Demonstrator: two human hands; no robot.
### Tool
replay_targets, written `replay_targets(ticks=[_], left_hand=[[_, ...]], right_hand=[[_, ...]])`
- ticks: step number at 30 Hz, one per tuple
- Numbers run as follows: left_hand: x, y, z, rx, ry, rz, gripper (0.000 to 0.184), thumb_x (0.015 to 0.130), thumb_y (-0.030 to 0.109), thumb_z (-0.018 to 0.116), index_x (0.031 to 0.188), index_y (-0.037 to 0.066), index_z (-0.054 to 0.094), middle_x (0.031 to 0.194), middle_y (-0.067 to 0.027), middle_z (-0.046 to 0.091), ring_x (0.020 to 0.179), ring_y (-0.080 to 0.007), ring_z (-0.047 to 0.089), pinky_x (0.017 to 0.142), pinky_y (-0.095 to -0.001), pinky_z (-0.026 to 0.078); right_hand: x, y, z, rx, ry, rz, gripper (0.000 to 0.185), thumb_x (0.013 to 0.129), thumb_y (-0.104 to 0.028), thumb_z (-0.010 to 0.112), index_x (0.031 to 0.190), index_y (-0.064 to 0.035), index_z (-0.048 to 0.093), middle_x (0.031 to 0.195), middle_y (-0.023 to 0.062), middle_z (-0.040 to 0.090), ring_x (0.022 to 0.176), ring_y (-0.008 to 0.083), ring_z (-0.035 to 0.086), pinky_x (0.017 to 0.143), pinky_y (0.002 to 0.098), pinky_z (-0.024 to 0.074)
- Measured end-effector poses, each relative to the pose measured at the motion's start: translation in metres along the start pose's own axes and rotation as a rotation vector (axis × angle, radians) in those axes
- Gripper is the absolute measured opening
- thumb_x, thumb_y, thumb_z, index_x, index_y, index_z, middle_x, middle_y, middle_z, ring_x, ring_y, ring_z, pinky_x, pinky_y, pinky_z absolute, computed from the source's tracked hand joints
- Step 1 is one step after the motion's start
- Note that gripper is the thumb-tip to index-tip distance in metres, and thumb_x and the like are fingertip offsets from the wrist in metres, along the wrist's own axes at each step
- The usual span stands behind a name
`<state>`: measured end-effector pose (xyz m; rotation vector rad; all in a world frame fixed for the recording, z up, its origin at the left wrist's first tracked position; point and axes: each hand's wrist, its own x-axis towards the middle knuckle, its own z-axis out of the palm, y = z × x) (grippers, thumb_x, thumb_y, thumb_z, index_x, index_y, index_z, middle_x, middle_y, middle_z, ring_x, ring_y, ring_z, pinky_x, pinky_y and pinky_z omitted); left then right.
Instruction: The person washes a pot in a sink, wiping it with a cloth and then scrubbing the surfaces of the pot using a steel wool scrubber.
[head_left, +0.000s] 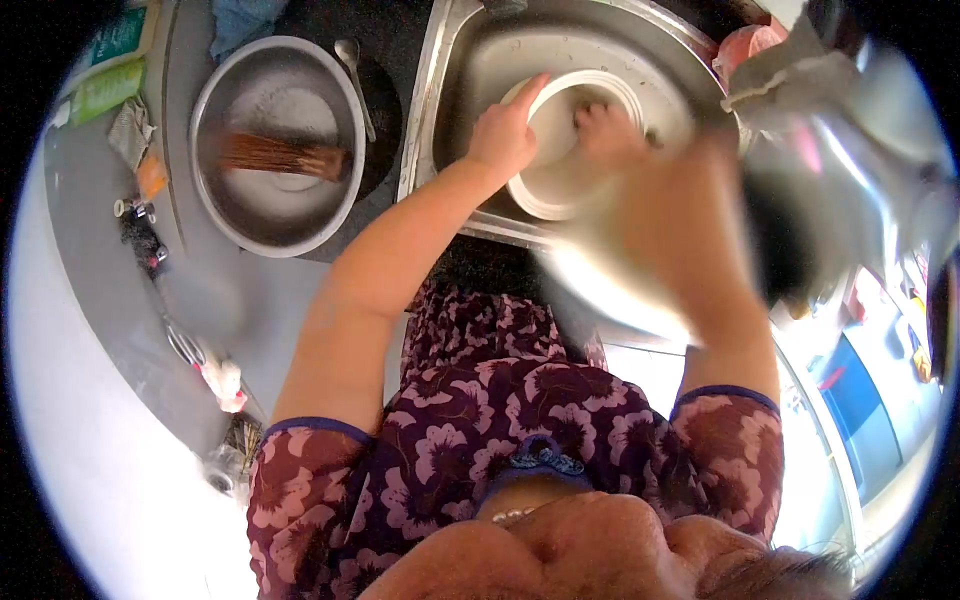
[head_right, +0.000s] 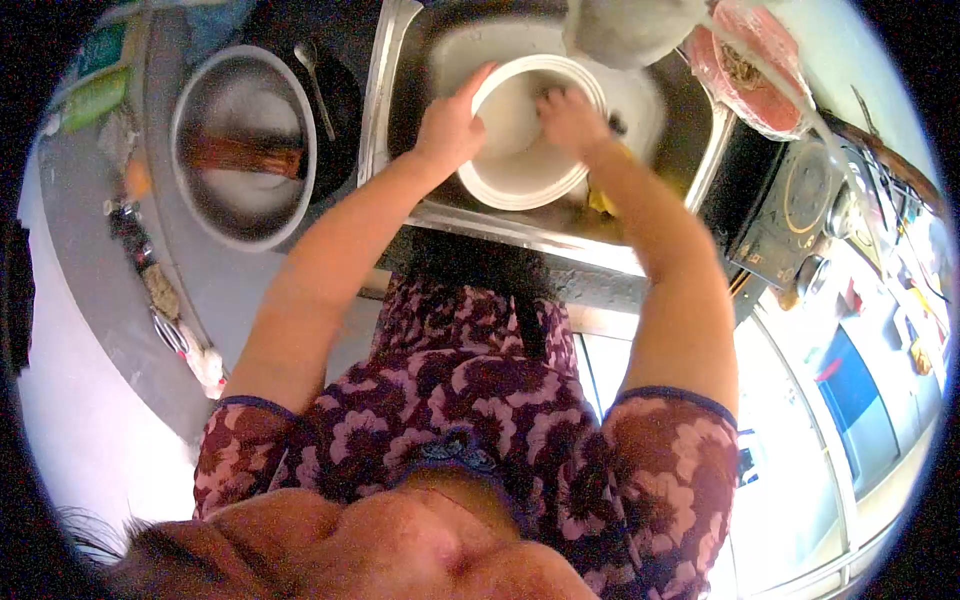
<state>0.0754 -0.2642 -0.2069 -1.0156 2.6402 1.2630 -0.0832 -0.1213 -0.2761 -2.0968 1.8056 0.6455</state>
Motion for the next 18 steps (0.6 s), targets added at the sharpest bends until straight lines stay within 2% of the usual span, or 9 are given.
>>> replay_targets(ticks=[1,4,6,8,10,13,14,15,18], left_hand=[[0.005,-0.001,0.001,0.014,-0.018,0.026,0.075,0.077,0.0,0.056,0.144,0.027,0.038,0.086,-0.0234,0.067,0.075,-0.0406,0.066,0.071,-0.0473,0.055],[0.016,0.004,-0.002,0.022,0.002,0.118,0.075,0.077,0.0,0.056,0.143,0.028,0.039,0.084,-0.0227,0.067,0.074,-0.0404,0.066,0.071,-0.0481,0.055],[0.012,0.009,0.003,0.061,-0.013,0.087,0.075,0.076,0.0,0.056,0.143,0.03,0.039,0.083,-0.0223,0.067,0.074,-0.0408,0.066,0.071,-0.0486,0.055],[0.006,0.005,0.01,0.077,-0.011,0.059,0.074,0.076,0.0,0.056,0.142,0.03,0.04,0.083,-0.022,0.067,0.074,-0.041,0.066,0.071,-0.0492,0.054],[0.013,-0.001,0.012,0.073,0.011,0.074,0.074,0.076,0.0,0.056,0.142,0.031,0.04,0.083,-0.0218,0.067,0.073,-0.0412,0.066,0.07,-0.0499,0.054],[0.016,-0.005,0.01,0.045,-0.031,0.104,0.074,0.076,-0.001,0.055,0.141,0.03,0.041,0.086,-0.021,0.067,0.077,-0.0405,0.066,0.07,-0.049,0.054],[0.018,0.001,0.008,0.063,-0.057,0.143,0.073,0.076,-0.001,0.055,0.141,0.03,0.042,0.087,-0.0207,0.067,0.078,-0.0403,0.066,0.07,-0.0485,0.054],[0.023,0.012,0.004,0.079,-0.085,0.185,0.073,0.076,-0.001,0.055,0.141,0.03,0.042,0.088,-0.0204,0.068,0.08,-0.04,0.066,0.071,-0.0479,0.054],[0.038,0.033,-0.001,0.159,-0.185,0.355,0.071,0.078,-0.001,0.054,0.142,0.027,0.041,0.094,-0.0192,0.068,0.084,-0.0394,0.066,0.073,-0.0466,0.054]], right_hand=[[-0.004,0.024,-0.013,-0.091,0.272,-0.094,0.029,0.081,-0.026,0.058,0.101,-0.0094,0.072,0.124,0.0051,0.057,0.111,0.0197,0.049,0.091,0.0355,0.0375],[0.002,0.006,0.011,0.014,0.26,0.135,0.029,0.079,-0.027,0.062,0.101,-0.0126,0.073,0.124,0.0056,0.057,0.114,0.0197,0.05,0.094,0.0347,0.0389],[-0.001,-0.066,0.033,0.409,0.011,0.462,0.028,0.083,-0.026,0.062,0.103,-0.0104,0.073,0.119,0.0125,0.062,0.109,0.0262,0.058,0.091,0.0381,0.0442],[0.001,-0.116,-0.02,1.295,0.148,0.709,0.031,0.088,-0.028,0.061,0.107,-0.0072,0.071,0.111,0.0199,0.065,0.103,0.0345,0.062,0.089,0.0424,0.0475],[0.011,-0.126,-0.037,1.66,0.304,0.802,0.037,0.089,-0.035,0.059,0.111,-0.0062,0.068,0.108,0.0241,0.064,0.101,0.0395,0.062,0.089,0.0435,0.0478],[-0.013,-0.089,-0.007,0.964,0.154,0.344,0.029,0.085,-0.029,0.061,0.104,-0.01,0.072,0.098,0.0169,0.069,0.095,0.035,0.065,0.089,0.044,0.046],[-0.003,-0.058,0.048,0.39,0.064,0.303,0.025,0.081,-0.028,0.062,0.098,-0.0117,0.072,0.101,0.011,0.067,0.099,0.0284,0.062,0.09,0.0441,0.0418],[-0.012,-0.014,-0.001,0.123,-0.062,0.038,0.027,0.081,-0.03,0.061,0.099,-0.0114,0.071,0.112,0.0067,0.062,0.105,0.0236,0.057,0.09,0.043,0.0383],[-0.02,0.001,0.028,0.002,0.184,0.114,0.032,0.082,-0.031,0.058,0.103,-0.0097,0.068,0.118,0.0047,0.057,0.107,0.022,0.054,0.088,0.0412,0.0401]])
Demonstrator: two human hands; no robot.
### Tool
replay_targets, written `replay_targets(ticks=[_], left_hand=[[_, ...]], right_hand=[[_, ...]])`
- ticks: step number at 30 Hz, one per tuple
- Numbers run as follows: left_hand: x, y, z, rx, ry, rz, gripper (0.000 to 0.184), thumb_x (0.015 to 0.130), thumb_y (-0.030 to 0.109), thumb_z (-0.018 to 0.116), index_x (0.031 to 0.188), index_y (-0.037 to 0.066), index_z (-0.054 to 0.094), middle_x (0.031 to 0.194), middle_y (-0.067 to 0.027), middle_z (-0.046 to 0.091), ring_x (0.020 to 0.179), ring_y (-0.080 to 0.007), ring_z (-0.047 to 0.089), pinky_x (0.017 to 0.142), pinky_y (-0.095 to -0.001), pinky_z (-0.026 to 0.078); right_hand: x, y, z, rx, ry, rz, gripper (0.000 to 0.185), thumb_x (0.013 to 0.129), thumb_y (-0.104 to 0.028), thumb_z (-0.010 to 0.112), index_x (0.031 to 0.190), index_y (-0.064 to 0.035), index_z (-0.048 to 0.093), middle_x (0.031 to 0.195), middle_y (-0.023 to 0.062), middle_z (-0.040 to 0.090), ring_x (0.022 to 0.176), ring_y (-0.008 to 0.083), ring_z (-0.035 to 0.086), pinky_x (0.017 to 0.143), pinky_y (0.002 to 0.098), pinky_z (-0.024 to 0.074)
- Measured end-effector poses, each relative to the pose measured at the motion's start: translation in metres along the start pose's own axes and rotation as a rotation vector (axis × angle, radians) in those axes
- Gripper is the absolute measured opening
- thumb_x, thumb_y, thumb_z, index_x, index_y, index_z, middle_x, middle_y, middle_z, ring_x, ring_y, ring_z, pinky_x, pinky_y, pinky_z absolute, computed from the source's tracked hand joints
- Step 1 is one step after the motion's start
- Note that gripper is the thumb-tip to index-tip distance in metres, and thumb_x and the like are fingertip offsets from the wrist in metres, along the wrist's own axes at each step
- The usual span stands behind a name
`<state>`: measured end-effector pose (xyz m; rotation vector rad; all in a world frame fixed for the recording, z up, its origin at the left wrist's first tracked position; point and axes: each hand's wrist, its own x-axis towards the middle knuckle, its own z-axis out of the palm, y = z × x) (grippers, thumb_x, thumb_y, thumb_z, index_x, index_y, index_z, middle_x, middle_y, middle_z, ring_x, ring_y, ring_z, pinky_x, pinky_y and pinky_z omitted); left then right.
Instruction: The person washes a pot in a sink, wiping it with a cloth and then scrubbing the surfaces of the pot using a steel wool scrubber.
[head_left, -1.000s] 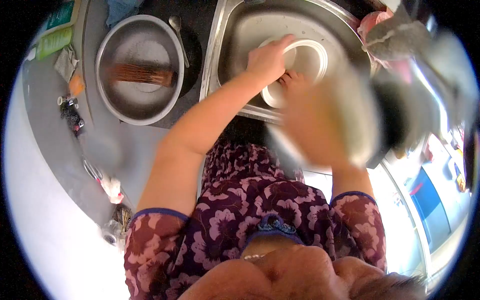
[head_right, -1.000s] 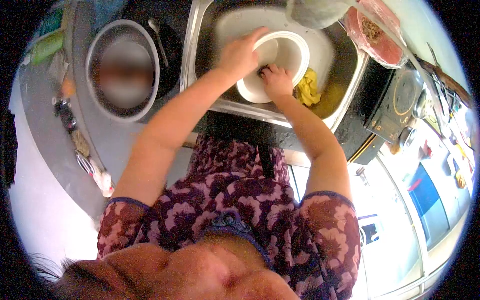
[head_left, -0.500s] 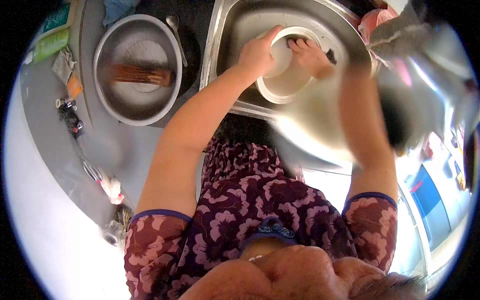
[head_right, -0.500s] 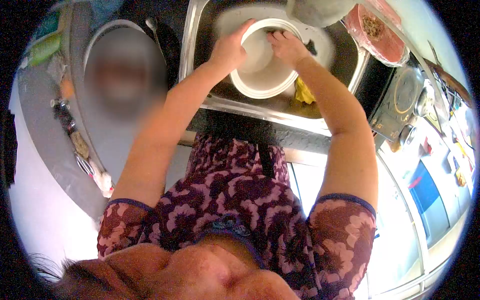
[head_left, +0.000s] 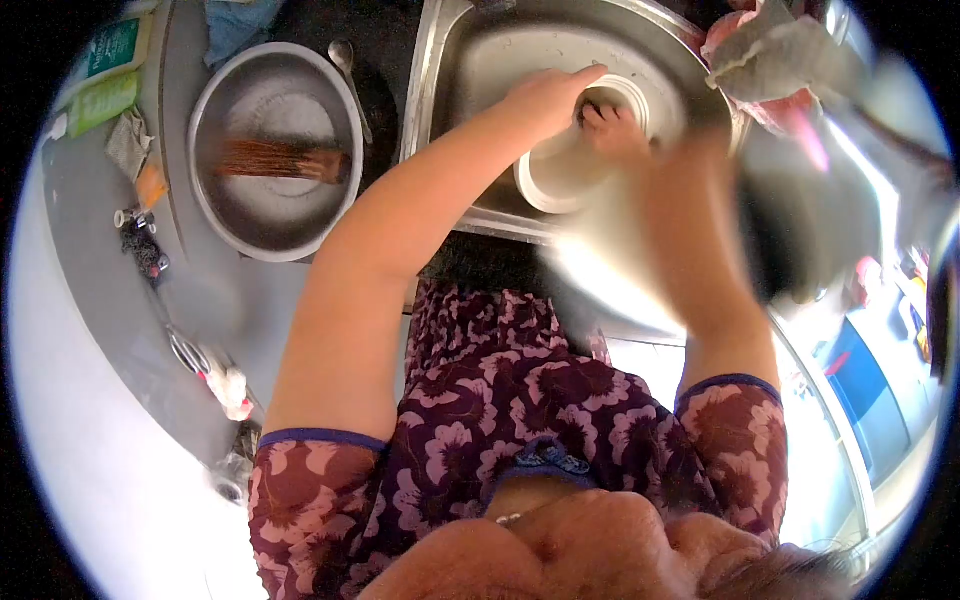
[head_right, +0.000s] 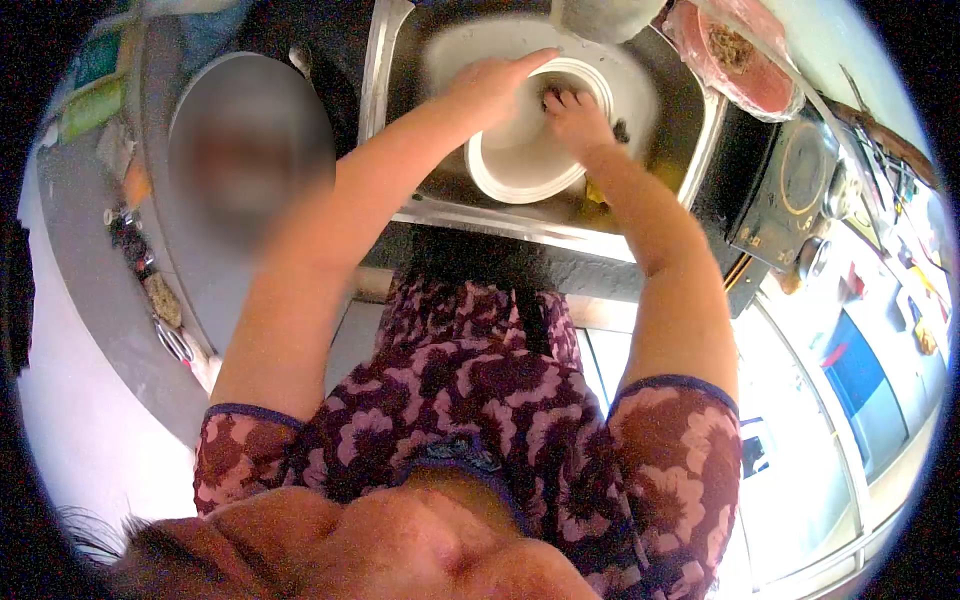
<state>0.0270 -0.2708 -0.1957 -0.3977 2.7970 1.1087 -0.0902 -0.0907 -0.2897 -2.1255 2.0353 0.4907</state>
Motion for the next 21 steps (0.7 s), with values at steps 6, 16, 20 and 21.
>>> replay_targets(ticks=[6,16,20,21], left_hand=[[-0.072,0.005,0.052,-0.235,0.185,-0.503,0.063,0.081,0.007,0.057,0.14,0.009,0.036,0.103,-0.0238,0.065,0.086,-0.0421,0.065,0.077,-0.0522,0.052],[-0.049,-0.02,0.029,-0.174,0.249,-0.282,0.074,0.076,-0.002,0.054,0.143,0.026,0.039,0.098,-0.0209,0.067,0.074,-0.0394,0.067,0.069,-0.0486,0.055],[-0.035,-0.008,0.011,-0.044,0.124,-0.213,0.072,0.077,-0.003,0.053,0.142,0.027,0.041,0.104,-0.0181,0.067,0.077,-0.0387,0.067,0.07,-0.0474,0.055],[-0.034,-0.013,0.025,-0.087,0.263,-0.108,0.069,0.078,-0.001,0.053,0.14,0.026,0.042,0.097,-0.0189,0.068,0.074,-0.0403,0.066,0.069,-0.0479,0.055]], right_hand=[[0.0,-0.121,0.01,1.041,0.171,0.758,0.029,0.09,-0.031,0.056,0.109,-0.0121,0.067,0.112,0.0129,0.062,0.101,0.0348,0.06,0.089,0.0447,0.0475],[0.019,0.01,-0.025,-0.082,-0.057,-0.16,0.028,0.083,-0.019,0.056,0.106,-0.0111,0.07,0.127,0.0027,0.057,0.114,0.021,0.05,0.09,0.0384,0.038],[0.01,-0.015,-0.036,0.042,-0.244,0.087,0.025,0.084,-0.019,0.057,0.103,-0.0112,0.071,0.124,0.0039,0.058,0.113,0.02,0.051,0.091,0.035,0.0392],[0.001,-0.048,-0.03,0.23,-0.279,0.263,0.025,0.086,-0.024,0.057,0.103,-0.0124,0.071,0.123,0.0079,0.058,0.111,0.0231,0.056,0.09,0.0373,0.0442]])
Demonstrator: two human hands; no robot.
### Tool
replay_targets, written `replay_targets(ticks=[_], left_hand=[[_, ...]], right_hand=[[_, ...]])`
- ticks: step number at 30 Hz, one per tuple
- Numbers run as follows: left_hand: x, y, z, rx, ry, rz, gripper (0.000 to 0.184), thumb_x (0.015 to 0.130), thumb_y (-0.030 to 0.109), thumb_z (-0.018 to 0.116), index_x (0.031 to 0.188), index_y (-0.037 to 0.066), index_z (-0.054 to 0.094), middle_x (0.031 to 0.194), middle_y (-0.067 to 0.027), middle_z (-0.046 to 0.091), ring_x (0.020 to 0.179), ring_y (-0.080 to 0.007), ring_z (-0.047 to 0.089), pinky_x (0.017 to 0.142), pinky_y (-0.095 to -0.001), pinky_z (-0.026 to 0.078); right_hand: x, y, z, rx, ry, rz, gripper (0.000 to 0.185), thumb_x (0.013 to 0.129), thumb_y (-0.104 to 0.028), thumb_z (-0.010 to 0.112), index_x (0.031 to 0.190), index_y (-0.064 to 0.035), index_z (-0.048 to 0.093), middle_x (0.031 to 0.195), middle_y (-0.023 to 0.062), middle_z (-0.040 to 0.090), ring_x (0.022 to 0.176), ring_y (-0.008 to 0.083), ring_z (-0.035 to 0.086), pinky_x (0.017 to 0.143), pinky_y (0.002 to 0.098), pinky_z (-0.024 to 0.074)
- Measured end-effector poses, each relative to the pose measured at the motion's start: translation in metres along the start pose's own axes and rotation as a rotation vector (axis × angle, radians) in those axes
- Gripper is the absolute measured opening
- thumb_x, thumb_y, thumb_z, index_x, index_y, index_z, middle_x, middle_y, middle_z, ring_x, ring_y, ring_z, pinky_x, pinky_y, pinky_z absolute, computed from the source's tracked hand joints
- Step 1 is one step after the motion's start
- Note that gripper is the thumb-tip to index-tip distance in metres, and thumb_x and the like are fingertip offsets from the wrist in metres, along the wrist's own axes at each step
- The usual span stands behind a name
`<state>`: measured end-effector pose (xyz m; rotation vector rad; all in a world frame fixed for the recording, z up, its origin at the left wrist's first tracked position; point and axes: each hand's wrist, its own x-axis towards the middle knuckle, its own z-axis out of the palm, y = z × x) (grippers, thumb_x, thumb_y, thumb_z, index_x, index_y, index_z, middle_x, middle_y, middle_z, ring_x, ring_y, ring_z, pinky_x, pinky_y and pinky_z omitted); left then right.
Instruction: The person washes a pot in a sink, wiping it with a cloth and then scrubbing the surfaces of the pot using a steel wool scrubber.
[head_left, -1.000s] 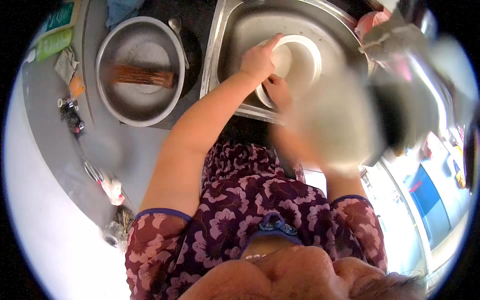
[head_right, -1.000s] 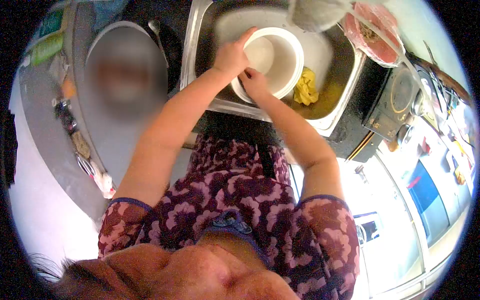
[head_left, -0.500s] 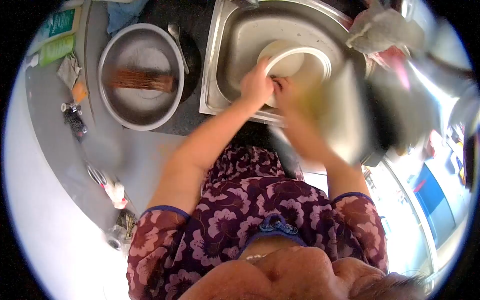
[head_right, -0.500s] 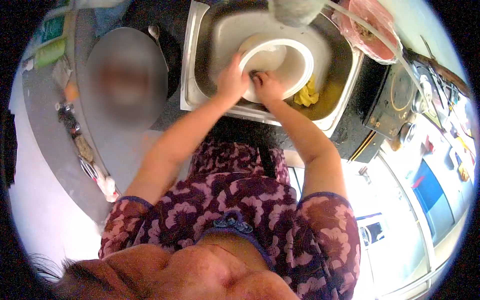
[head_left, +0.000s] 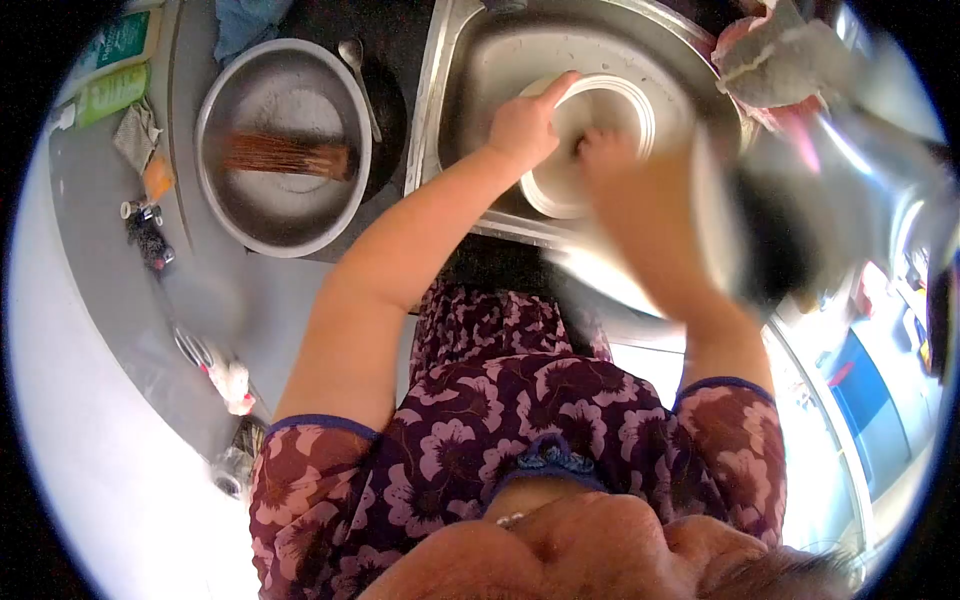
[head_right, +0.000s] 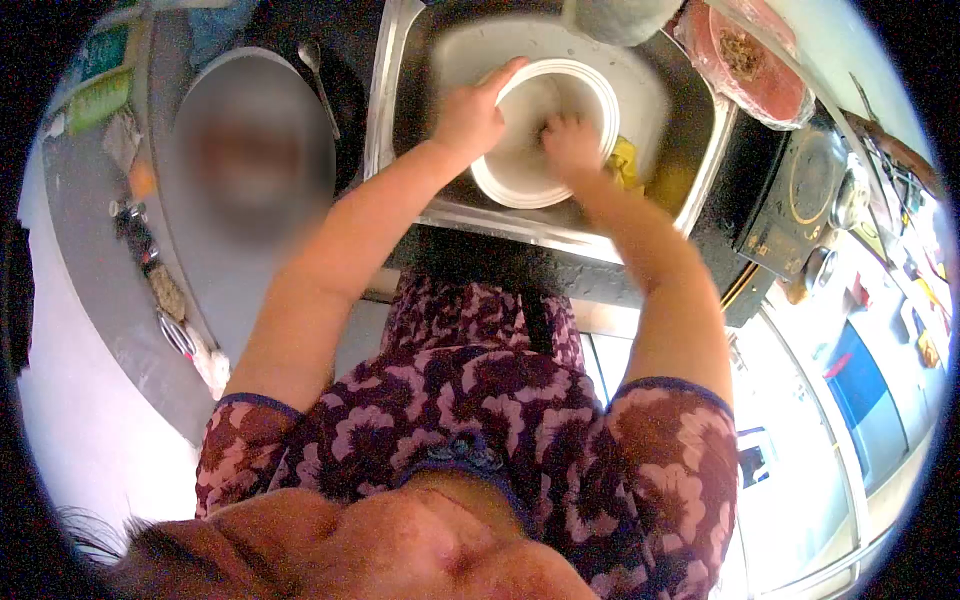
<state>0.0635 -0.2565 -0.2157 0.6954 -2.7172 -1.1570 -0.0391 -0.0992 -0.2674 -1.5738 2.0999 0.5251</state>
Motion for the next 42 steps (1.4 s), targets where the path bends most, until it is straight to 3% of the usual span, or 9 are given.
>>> replay_targets(ticks=[4,11,14,18,25,33,35,39,42], left_hand=[[0.007,0.008,-0.003,-0.003,-0.091,-0.178,0.074,0.073,0.0,0.057,0.14,0.029,0.042,0.079,-0.0186,0.066,0.076,-0.038,0.066,0.069,-0.0479,0.053],[0.012,0.02,-0.014,0.014,-0.132,-0.095,0.074,0.075,-0.001,0.055,0.141,0.029,0.042,0.086,-0.0204,0.067,0.08,-0.0392,0.065,0.071,-0.0471,0.053],[0.018,0.03,-0.012,0.141,-0.185,-0.039,0.077,0.075,-0.003,0.053,0.141,0.035,0.04,0.079,-0.0233,0.066,0.073,-0.0409,0.066,0.07,-0.0488,0.054],[0.018,0.032,0.003,0.159,-0.163,-0.053,0.071,0.076,-0.001,0.054,0.14,0.027,0.043,0.088,-0.0192,0.066,0.079,-0.0394,0.064,0.07,-0.0488,0.052],[0.024,0.03,0.01,0.217,-0.168,-0.02,0.074,0.073,-0.003,0.055,0.139,0.027,0.045,0.081,-0.0203,0.066,0.075,-0.0416,0.064,0.069,-0.0493,0.051],[0.025,0.049,0.014,0.237,-0.137,0.021,0.076,0.073,-0.003,0.055,0.139,0.032,0.044,0.077,-0.0228,0.064,0.071,-0.0424,0.064,0.067,-0.0491,0.051],[0.021,0.055,0.013,0.266,-0.151,0.045,0.076,0.073,-0.004,0.054,0.139,0.031,0.044,0.078,-0.0223,0.065,0.071,-0.0421,0.064,0.067,-0.0489,0.051],[0.024,0.051,0.013,0.251,-0.186,0.08,0.075,0.073,-0.004,0.055,0.139,0.03,0.045,0.08,-0.0204,0.066,0.073,-0.0411,0.064,0.068,-0.0485,0.052],[0.03,0.059,0.011,0.256,-0.243,0.064,0.077,0.074,-0.004,0.053,0.14,0.034,0.041,0.08,-0.0235,0.065,0.071,-0.0421,0.065,0.068,-0.0511,0.052]], right_hand=[[-0.001,-0.079,-0.023,1.414,0.104,0.522,0.041,0.089,-0.042,0.057,0.109,-0.0067,0.068,0.102,0.0208,0.068,0.094,0.0425,0.063,0.085,0.0458,0.0476],[0.018,0.063,-0.023,-0.274,0.174,-0.405,0.028,0.084,-0.029,0.056,0.102,-0.0159,0.073,0.126,0.0046,0.057,0.122,0.0245,0.046,0.102,0.0353,0.0302],[0.005,0.023,0.014,-0.036,0.212,-0.056,0.028,0.086,-0.028,0.055,0.103,-0.0153,0.072,0.123,0.005,0.058,0.117,0.026,0.051,0.099,0.0393,0.0357],[-0.014,-0.075,0.006,1.468,0.204,0.399,0.026,0.086,-0.028,0.058,0.103,-0.0141,0.072,0.117,0.0142,0.063,0.103,0.0305,0.061,0.089,0.044,0.0478],[0.03,0.062,0.021,-0.395,0.365,-0.393,0.033,0.08,-0.031,0.064,0.109,-0.0178,0.071,0.133,-0.0031,0.052,0.126,0.023,0.042,0.105,0.0311,0.0284],[-0.006,-0.072,0.02,1.458,0.242,0.342,0.029,0.09,-0.029,0.052,0.106,-0.0136,0.071,0.11,0.0176,0.062,0.103,0.0376,0.058,0.093,0.0448,0.0446],[-0.012,-0.062,0.035,1.308,0.268,0.19,0.027,0.088,-0.027,0.055,0.105,-0.0148,0.072,0.114,0.0141,0.063,0.107,0.0326,0.059,0.094,0.0414,0.0442],[0.013,0.062,0.041,-0.13,0.429,-0.252,0.038,0.077,-0.029,0.062,0.111,-0.0145,0.07,0.132,0.0001,0.054,0.124,0.0191,0.043,0.099,0.0335,0.0349],[-0.01,0.058,0.015,-0.066,0.35,-0.175,0.03,0.08,-0.019,0.06,0.108,-0.014,0.071,0.133,0.0003,0.052,0.125,0.0202,0.041,0.1,0.0357,0.0337]])
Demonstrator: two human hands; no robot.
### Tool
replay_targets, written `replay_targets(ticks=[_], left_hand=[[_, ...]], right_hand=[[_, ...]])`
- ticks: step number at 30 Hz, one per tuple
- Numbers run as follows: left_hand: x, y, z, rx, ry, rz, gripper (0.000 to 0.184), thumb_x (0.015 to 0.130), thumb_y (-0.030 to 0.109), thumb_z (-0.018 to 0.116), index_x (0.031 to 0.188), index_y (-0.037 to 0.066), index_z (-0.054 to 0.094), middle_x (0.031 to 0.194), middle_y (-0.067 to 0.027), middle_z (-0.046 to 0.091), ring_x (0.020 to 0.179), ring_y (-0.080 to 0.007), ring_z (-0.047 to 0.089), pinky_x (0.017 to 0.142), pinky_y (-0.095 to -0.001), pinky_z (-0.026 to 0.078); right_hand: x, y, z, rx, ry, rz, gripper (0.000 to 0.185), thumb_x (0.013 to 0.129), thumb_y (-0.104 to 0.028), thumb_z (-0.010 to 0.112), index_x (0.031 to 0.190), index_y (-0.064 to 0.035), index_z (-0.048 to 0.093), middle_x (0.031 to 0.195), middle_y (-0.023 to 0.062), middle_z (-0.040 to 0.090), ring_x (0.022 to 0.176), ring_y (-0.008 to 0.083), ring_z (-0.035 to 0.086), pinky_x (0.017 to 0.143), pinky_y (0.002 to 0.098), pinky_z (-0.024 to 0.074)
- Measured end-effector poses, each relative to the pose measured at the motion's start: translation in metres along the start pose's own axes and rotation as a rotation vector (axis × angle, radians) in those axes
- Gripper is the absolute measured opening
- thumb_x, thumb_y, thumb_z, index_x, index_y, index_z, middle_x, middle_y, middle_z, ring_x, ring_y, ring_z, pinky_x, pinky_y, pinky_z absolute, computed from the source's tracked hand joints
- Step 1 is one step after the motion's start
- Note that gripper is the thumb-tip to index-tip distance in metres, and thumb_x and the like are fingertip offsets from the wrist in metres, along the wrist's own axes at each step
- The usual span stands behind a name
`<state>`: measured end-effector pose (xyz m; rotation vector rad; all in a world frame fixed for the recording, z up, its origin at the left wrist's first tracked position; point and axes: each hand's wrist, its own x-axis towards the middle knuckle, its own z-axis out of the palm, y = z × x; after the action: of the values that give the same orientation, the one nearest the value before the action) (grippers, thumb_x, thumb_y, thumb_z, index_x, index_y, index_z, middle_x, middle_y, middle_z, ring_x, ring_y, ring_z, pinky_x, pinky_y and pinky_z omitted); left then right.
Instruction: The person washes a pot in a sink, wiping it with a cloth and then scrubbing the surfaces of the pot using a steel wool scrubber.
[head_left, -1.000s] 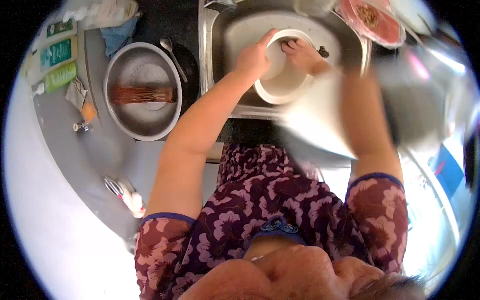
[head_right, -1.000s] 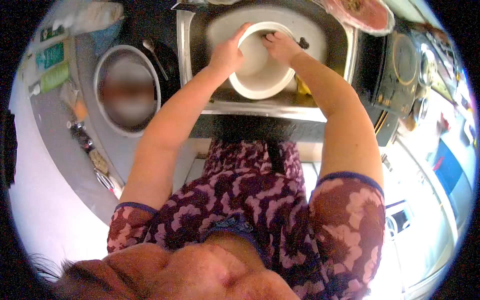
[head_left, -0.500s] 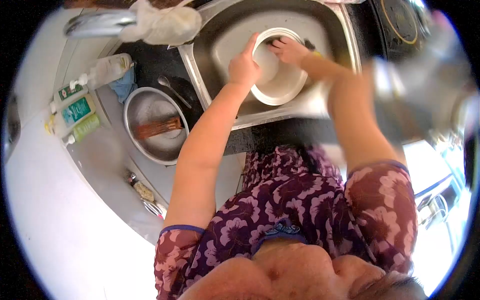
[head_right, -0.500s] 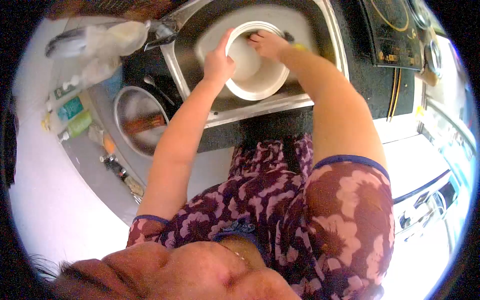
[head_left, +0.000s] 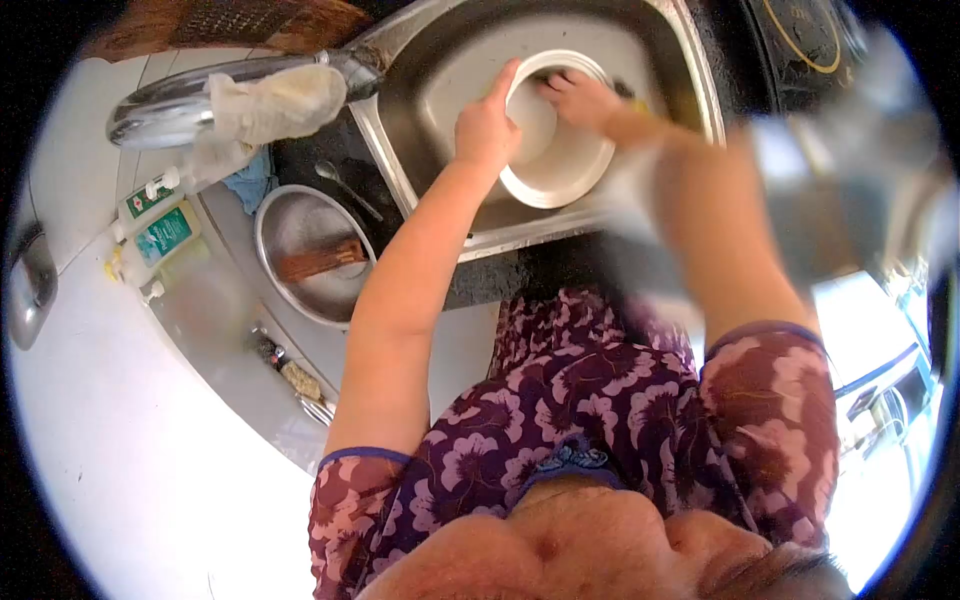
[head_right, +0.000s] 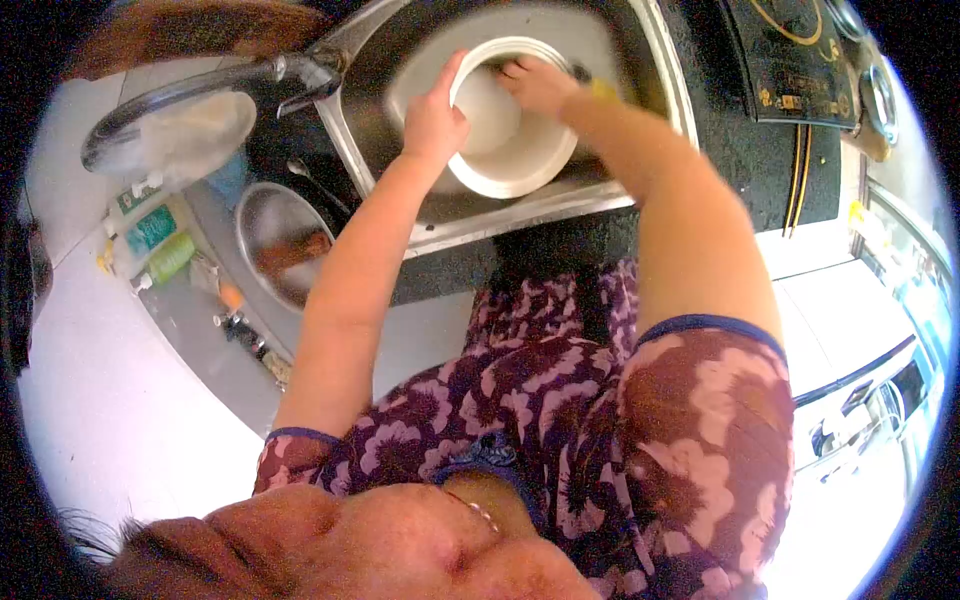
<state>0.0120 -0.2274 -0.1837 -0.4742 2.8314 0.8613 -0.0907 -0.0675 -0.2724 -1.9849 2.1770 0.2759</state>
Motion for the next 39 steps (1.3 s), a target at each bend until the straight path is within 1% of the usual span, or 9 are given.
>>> replay_targets(ticks=[5,9,15,19,23,28,31,35,39], left_hand=[[-0.019,0.004,0.008,-0.018,0.157,-0.089,0.067,0.078,0.001,0.057,0.139,0.025,0.043,0.087,-0.0199,0.067,0.078,-0.0389,0.066,0.074,-0.049,0.052],[-0.073,0.005,0.042,-0.281,0.412,-0.352,0.055,0.082,0.001,0.054,0.135,0.012,0.044,0.112,-0.0233,0.062,0.093,-0.0422,0.063,0.081,-0.0488,0.05],[-0.07,0.003,0.037,-0.181,0.525,-0.11,0.07,0.076,-0.005,0.052,0.143,0.011,0.037,0.111,-0.0235,0.064,0.091,-0.0414,0.065,0.079,-0.0456,0.053],[-0.044,-0.005,0.003,-0.111,0.216,-0.06,0.081,0.072,-0.009,0.05,0.145,0.022,0.036,0.096,-0.0234,0.067,0.079,-0.0415,0.066,0.072,-0.0448,0.055],[-0.017,-0.01,-0.013,-0.1,0.1,-0.149,0.083,0.071,-0.009,0.051,0.145,0.028,0.036,0.094,-0.025,0.067,0.075,-0.0411,0.066,0.07,-0.0437,0.055],[-0.032,-0.013,0.002,-0.109,0.174,-0.11,0.081,0.073,-0.007,0.052,0.143,0.028,0.037,0.079,-0.025,0.065,0.074,-0.0443,0.064,0.068,-0.0504,0.052],[-0.033,-0.024,-0.004,-0.112,0.152,-0.195,0.082,0.072,-0.008,0.05,0.144,0.03,0.038,0.098,-0.0243,0.067,0.08,-0.0421,0.065,0.074,-0.0469,0.053],[-0.039,-0.022,-0.01,-0.086,0.14,-0.242,0.081,0.072,-0.009,0.05,0.143,0.03,0.04,0.101,-0.0244,0.067,0.085,-0.042,0.066,0.075,-0.0454,0.053],[-0.028,-0.027,-0.007,-0.131,0.115,-0.179,0.082,0.072,-0.009,0.049,0.144,0.03,0.038,0.102,-0.0253,0.066,0.085,-0.0427,0.065,0.075,-0.045,0.054]], right_hand=[[-0.009,-0.094,0.031,0.734,0.062,0.579,0.025,0.088,-0.025,0.054,0.107,-0.0163,0.068,0.114,0.0077,0.057,0.109,0.0264,0.055,0.09,0.0424,0.0432],[0.005,-0.109,0.041,0.922,0.161,0.609,0.026,0.09,-0.028,0.054,0.109,-0.0155,0.067,0.112,0.011,0.059,0.108,0.0309,0.055,0.092,0.0435,0.0432],[0.025,-0.133,0.033,1.425,0.301,0.433,0.029,0.088,-0.032,0.056,0.109,-0.0147,0.067,0.114,0.0142,0.061,0.103,0.0344,0.058,0.091,0.045,0.0474],[0.024,-0.031,0.009,0.164,-0.173,0.053,0.031,0.083,-0.027,0.059,0.11,-0.0211,0.071,0.131,-0.0008,0.053,0.126,0.0181,0.044,0.101,0.033,0.0323],[0.043,0.018,-0.005,-0.415,0.319,-0.188,0.03,0.084,-0.025,0.056,0.11,-0.0156,0.068,0.135,0.0004,0.049,0.123,0.0185,0.043,0.098,0.0322,0.0334],[0.021,-0.097,0.028,0.655,-0.113,0.42,0.032,0.088,-0.029,0.051,0.112,-0.0158,0.069,0.121,0.0068,0.059,0.111,0.0257,0.056,0.096,0.0427,0.0423],[0.035,-0.137,-0.007,1.502,0.137,0.494,0.031,0.091,-0.032,0.056,0.108,-0.0082,0.066,0.11,0.0189,0.061,0.101,0.0382,0.058,0.091,0.0441,0.0457],[0.022,-0.075,-0.016,0.612,-0.32,0.204,0.037,0.085,-0.028,0.061,0.12,-0.0184,0.066,0.139,0.0098,0.051,0.13,0.0256,0.045,0.103,0.0361,0.0388],[0.057,0.003,-0.032,-0.306,0.135,-0.338,0.036,0.081,-0.029,0.061,0.112,-0.0117,0.07,0.14,0.0004,0.048,0.13,0.0198,0.039,0.104,0.0324,0.031]])
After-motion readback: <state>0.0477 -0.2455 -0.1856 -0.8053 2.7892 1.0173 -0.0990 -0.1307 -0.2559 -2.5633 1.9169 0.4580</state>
